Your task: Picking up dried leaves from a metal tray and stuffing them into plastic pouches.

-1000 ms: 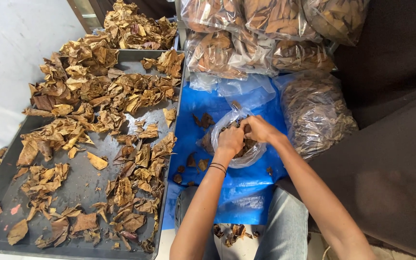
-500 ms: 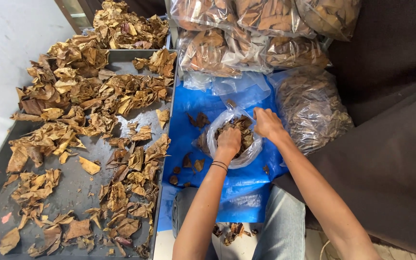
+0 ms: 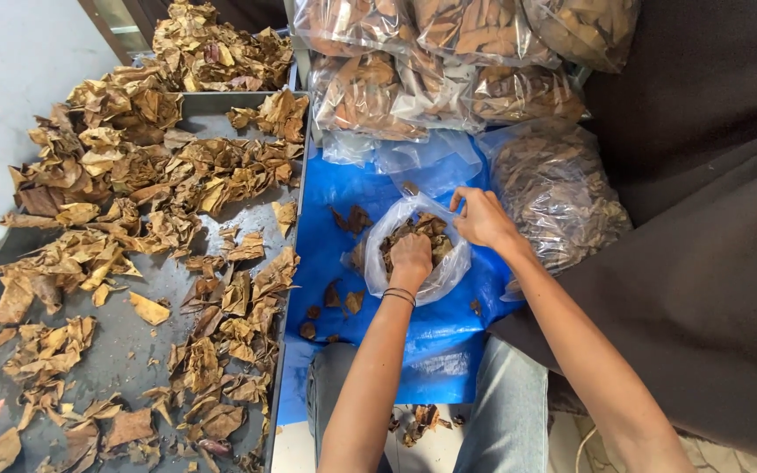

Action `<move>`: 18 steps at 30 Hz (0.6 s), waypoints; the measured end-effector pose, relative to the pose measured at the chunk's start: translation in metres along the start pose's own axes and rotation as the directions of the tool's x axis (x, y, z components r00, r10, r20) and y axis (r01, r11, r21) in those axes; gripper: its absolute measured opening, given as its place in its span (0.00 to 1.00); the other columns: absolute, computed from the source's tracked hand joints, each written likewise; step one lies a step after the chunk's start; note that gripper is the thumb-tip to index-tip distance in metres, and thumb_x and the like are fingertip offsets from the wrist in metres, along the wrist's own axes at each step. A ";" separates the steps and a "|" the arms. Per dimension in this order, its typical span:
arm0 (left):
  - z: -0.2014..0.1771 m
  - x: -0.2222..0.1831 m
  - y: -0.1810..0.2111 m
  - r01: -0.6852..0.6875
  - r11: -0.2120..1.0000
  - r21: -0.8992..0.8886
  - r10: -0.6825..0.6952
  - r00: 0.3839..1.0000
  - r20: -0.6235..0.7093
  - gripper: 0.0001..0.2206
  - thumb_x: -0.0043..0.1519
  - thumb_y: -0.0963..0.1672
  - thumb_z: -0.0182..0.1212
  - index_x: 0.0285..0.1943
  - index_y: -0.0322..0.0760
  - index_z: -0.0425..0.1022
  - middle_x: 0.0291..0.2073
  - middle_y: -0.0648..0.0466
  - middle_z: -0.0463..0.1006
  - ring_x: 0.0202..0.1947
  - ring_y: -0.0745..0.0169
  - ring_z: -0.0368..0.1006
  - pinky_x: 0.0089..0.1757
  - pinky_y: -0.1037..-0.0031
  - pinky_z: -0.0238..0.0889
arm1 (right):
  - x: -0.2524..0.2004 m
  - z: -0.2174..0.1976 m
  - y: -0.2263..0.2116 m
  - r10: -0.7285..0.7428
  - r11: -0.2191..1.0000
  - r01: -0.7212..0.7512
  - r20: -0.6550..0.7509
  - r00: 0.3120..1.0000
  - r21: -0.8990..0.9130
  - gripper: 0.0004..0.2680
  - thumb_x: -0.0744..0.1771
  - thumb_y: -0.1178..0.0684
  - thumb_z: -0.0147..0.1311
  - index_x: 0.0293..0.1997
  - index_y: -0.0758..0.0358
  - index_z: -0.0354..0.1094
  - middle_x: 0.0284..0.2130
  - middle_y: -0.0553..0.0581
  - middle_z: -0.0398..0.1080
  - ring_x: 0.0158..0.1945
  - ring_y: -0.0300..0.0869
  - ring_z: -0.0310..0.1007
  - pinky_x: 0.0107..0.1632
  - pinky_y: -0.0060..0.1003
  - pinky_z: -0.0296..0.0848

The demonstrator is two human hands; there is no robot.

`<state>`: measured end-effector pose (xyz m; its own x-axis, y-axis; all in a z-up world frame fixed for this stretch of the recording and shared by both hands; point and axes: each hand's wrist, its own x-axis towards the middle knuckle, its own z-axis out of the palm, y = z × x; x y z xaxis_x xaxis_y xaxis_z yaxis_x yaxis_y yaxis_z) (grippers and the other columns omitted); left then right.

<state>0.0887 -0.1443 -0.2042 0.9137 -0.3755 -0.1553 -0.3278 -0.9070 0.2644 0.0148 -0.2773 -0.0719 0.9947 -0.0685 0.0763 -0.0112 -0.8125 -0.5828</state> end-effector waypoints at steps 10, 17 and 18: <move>-0.034 0.000 -0.007 -0.112 0.989 0.092 0.110 0.993 0.032 0.05 0.60 0.36 0.63 0.40 0.24 0.84 0.37 0.32 0.84 0.37 0.37 0.83 0.31 0.48 0.79 | -0.013 -0.028 -0.017 0.057 0.995 -0.062 0.058 0.997 0.080 0.11 0.67 0.48 0.63 0.45 0.67 0.75 0.31 0.69 0.78 0.42 0.58 0.81 0.46 0.53 0.78; -0.070 -0.019 -0.006 -0.168 0.982 0.085 0.150 0.971 0.186 0.12 0.61 0.42 0.69 0.49 0.25 0.84 0.49 0.29 0.82 0.47 0.29 0.81 0.37 0.42 0.78 | -0.016 -0.033 -0.028 0.042 0.999 -0.045 0.105 0.994 0.025 0.15 0.69 0.44 0.60 0.48 0.70 0.74 0.33 0.70 0.75 0.43 0.59 0.79 0.43 0.55 0.78; -0.075 -0.018 -0.006 -0.167 0.984 0.067 0.147 0.962 0.231 0.15 0.60 0.45 0.71 0.50 0.27 0.84 0.52 0.29 0.80 0.50 0.25 0.79 0.40 0.40 0.77 | -0.012 -0.032 -0.027 0.048 0.999 -0.048 0.100 0.994 0.000 0.13 0.69 0.45 0.60 0.47 0.68 0.74 0.33 0.68 0.75 0.42 0.58 0.79 0.42 0.55 0.79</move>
<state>0.0924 -0.1178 -0.1322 0.7749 -0.5389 -0.3305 -0.4912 -0.8423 0.2218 -0.0001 -0.2728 -0.0316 0.9982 -0.0493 -0.0331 -0.0593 -0.8081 -0.5860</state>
